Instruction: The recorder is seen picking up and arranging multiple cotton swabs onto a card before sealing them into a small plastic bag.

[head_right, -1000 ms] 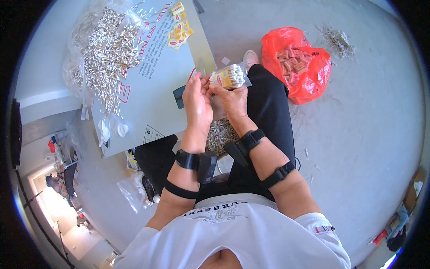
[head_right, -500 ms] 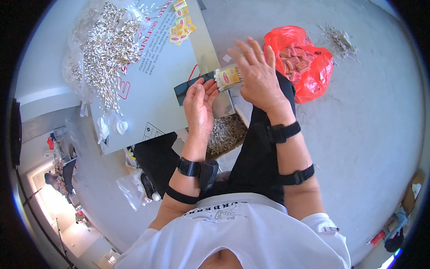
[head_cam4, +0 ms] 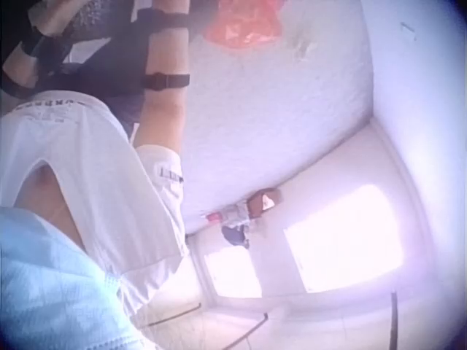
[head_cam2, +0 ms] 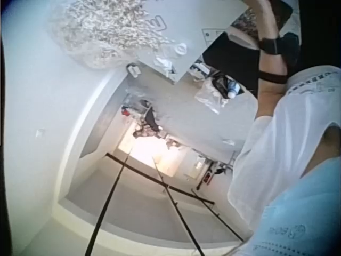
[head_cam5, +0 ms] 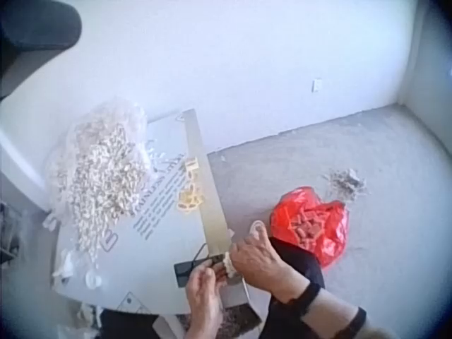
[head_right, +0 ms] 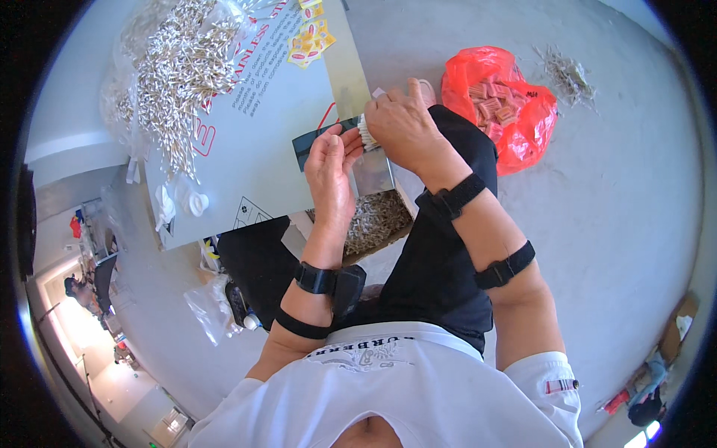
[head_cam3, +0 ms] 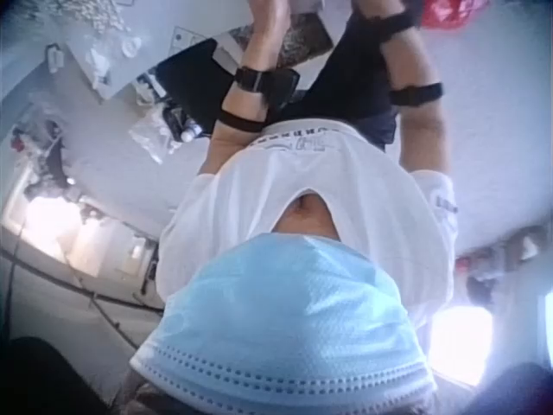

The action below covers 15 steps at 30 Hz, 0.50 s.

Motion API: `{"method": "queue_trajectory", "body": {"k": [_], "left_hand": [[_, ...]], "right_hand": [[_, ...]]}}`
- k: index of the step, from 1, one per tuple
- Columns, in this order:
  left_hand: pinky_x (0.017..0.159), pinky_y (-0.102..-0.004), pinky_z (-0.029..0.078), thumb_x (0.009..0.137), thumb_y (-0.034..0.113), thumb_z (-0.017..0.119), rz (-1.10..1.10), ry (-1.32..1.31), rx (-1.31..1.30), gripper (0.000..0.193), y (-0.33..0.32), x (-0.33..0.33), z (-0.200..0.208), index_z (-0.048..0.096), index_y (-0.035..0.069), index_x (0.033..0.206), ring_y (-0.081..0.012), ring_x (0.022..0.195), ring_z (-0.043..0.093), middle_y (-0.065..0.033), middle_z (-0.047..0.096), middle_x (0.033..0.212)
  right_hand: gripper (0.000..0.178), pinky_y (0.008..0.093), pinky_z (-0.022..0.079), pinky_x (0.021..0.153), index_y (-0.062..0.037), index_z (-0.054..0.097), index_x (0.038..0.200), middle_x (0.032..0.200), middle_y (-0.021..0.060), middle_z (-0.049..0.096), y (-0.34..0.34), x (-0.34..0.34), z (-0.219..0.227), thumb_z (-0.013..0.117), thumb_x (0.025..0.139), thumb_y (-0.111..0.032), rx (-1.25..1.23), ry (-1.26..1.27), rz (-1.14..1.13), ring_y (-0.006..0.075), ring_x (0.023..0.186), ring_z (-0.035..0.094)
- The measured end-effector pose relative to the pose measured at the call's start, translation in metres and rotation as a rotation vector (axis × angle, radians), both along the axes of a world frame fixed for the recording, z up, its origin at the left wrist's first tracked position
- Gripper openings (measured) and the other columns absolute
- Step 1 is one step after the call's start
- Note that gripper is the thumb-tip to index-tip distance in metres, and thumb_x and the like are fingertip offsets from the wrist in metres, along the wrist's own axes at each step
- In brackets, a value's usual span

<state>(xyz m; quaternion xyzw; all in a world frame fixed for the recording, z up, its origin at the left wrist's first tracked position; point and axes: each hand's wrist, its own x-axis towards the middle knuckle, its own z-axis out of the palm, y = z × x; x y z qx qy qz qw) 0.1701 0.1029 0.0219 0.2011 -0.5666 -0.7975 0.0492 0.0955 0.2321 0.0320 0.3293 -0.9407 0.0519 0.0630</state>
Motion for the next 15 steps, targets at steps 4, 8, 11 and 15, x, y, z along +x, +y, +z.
{"method": "queue_trajectory", "body": {"k": [4, 8, 11, 15], "left_hand": [[0.088, -0.0320, 0.051, 0.101, 0.024, 0.051, 0.032, 0.000, 0.003, 0.040, -0.005, -0.001, -0.002, 0.048, -0.008, 0.125, -0.0194, 0.098, 0.063, -0.0181, 0.064, 0.110], [0.087, -0.0314, 0.051, 0.101, 0.024, 0.051, 0.039, -0.004, -0.025, 0.039, -0.008, -0.002, -0.005, 0.048, -0.007, 0.125, -0.0186, 0.098, 0.063, -0.0160, 0.064, 0.111], [0.088, -0.0315, 0.051, 0.101, 0.025, 0.050, 0.011, 0.001, -0.050, 0.041, -0.007, -0.001, -0.005, 0.048, -0.007, 0.126, -0.0185, 0.101, 0.062, -0.0149, 0.063, 0.113], [0.090, -0.0329, 0.050, 0.101, 0.025, 0.050, -0.015, 0.008, -0.139, 0.042, -0.005, 0.000, -0.002, 0.048, -0.007, 0.128, -0.0191, 0.104, 0.061, -0.0158, 0.061, 0.118]], "right_hand": [[0.018, 0.0442, 0.038, 0.094, -0.0047, 0.058, 0.087, 0.085, 0.0112, 0.063, -0.007, -0.001, 0.002, 0.062, 0.070, 0.000, 0.049, -0.020, 0.008, 0.0274, 0.096, 0.060], [0.011, 0.0458, 0.038, 0.094, -0.0075, 0.059, 0.085, 0.083, 0.0068, 0.064, -0.015, 0.000, 0.002, 0.063, 0.075, -0.007, 0.020, 0.025, 0.042, 0.0236, 0.094, 0.061], [0.014, 0.0476, 0.037, 0.096, -0.0082, 0.059, 0.090, 0.089, 0.0064, 0.064, -0.013, -0.004, -0.002, 0.063, 0.076, -0.009, 0.021, 0.019, 0.054, 0.0225, 0.099, 0.060], [0.038, 0.0509, 0.033, 0.103, -0.0039, 0.056, 0.115, 0.115, 0.0124, 0.059, -0.001, -0.002, 0.000, 0.063, 0.077, -0.006, -0.139, 0.042, 0.126, 0.0270, 0.114, 0.055]]}}
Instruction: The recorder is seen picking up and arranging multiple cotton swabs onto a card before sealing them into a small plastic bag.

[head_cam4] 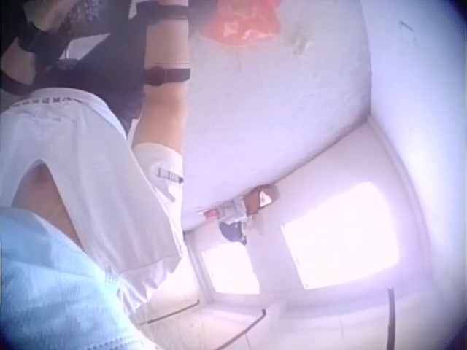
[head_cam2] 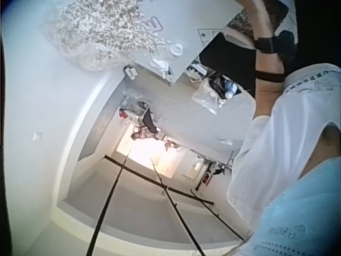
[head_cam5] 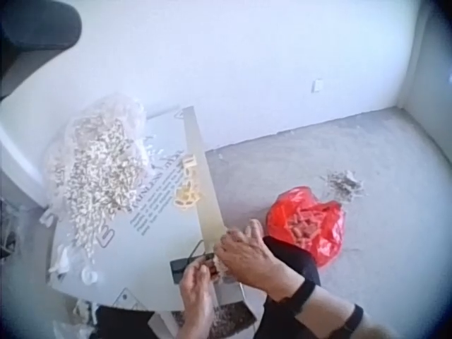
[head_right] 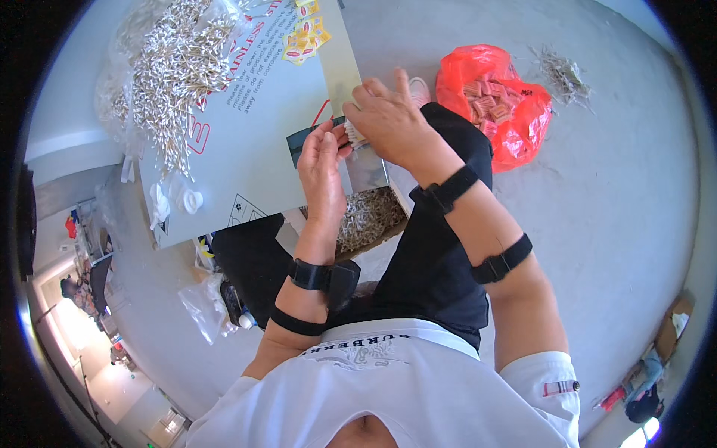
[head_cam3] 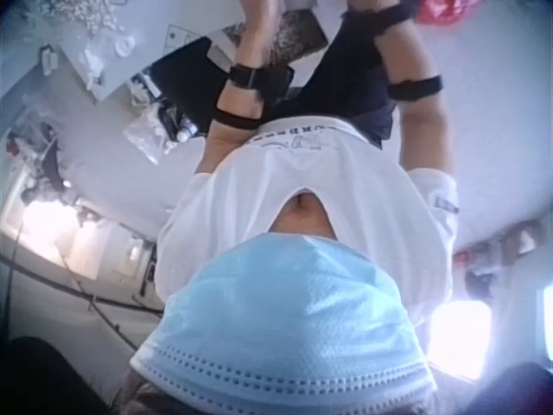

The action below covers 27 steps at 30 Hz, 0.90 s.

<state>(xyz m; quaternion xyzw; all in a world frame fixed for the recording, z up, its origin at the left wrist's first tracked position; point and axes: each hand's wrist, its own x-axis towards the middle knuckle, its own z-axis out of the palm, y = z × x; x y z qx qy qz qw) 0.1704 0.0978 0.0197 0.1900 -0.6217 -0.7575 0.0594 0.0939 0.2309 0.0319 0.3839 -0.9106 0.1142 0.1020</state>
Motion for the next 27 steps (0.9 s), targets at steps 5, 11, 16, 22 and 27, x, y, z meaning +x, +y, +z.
{"method": "queue_trajectory", "body": {"k": [5, 11, 16, 22, 27], "left_hand": [[0.098, -0.0377, 0.045, 0.101, 0.028, 0.050, 0.087, 0.011, 0.190, 0.045, 0.002, 0.003, 0.003, 0.045, -0.006, 0.130, -0.0253, 0.113, 0.058, -0.0227, 0.057, 0.124], [0.099, -0.0428, 0.044, 0.103, 0.034, 0.045, 0.224, 0.010, 0.414, 0.048, 0.009, 0.007, 0.005, 0.043, -0.006, 0.129, -0.0317, 0.114, 0.056, -0.0261, 0.056, 0.125], [0.098, -0.0392, 0.044, 0.103, 0.035, 0.045, 0.186, -0.051, 0.400, 0.051, 0.009, 0.003, 0.010, 0.041, -0.007, 0.131, -0.0287, 0.113, 0.056, -0.0255, 0.055, 0.127], [0.098, -0.0383, 0.043, 0.102, 0.041, 0.044, 0.076, -0.103, 0.367, 0.060, 0.007, -0.005, 0.008, 0.036, -0.007, 0.138, -0.0273, 0.115, 0.054, -0.0256, 0.052, 0.130], [0.104, -0.0417, 0.041, 0.100, 0.050, 0.042, -0.077, -0.142, 0.487, 0.072, -0.007, -0.010, 0.013, 0.029, -0.007, 0.143, -0.0305, 0.121, 0.050, -0.0273, 0.048, 0.133]], "right_hand": [[0.054, 0.0450, 0.039, 0.101, -0.0003, 0.047, 0.133, 0.130, 0.0099, 0.054, 0.026, 0.024, -0.028, 0.064, 0.082, -0.006, -0.887, -0.484, -0.414, 0.0250, 0.115, 0.056], [0.043, 0.0360, 0.044, 0.102, 0.0014, 0.049, 0.134, 0.124, 0.0115, 0.061, 0.002, 0.044, -0.043, 0.061, 0.093, -0.007, -2.180, -1.218, -0.547, 0.0218, 0.117, 0.057], [0.049, 0.0365, 0.041, 0.105, 0.0012, 0.041, 0.138, 0.130, 0.0143, 0.058, -0.013, 0.037, -0.037, 0.060, 0.093, -0.006, -2.172, -1.055, -0.552, 0.0242, 0.125, 0.053], [0.043, 0.0391, 0.042, 0.106, 0.0020, 0.043, 0.133, 0.131, 0.0176, 0.057, -0.018, 0.034, -0.038, 0.058, 0.093, -0.002, -2.180, -1.136, -0.526, 0.0263, 0.126, 0.053], [0.043, 0.0406, 0.043, 0.106, 0.0023, 0.044, 0.131, 0.132, 0.0194, 0.056, -0.020, 0.033, -0.041, 0.059, 0.090, 0.004, -2.224, -1.184, -0.507, 0.0283, 0.125, 0.053]]}}
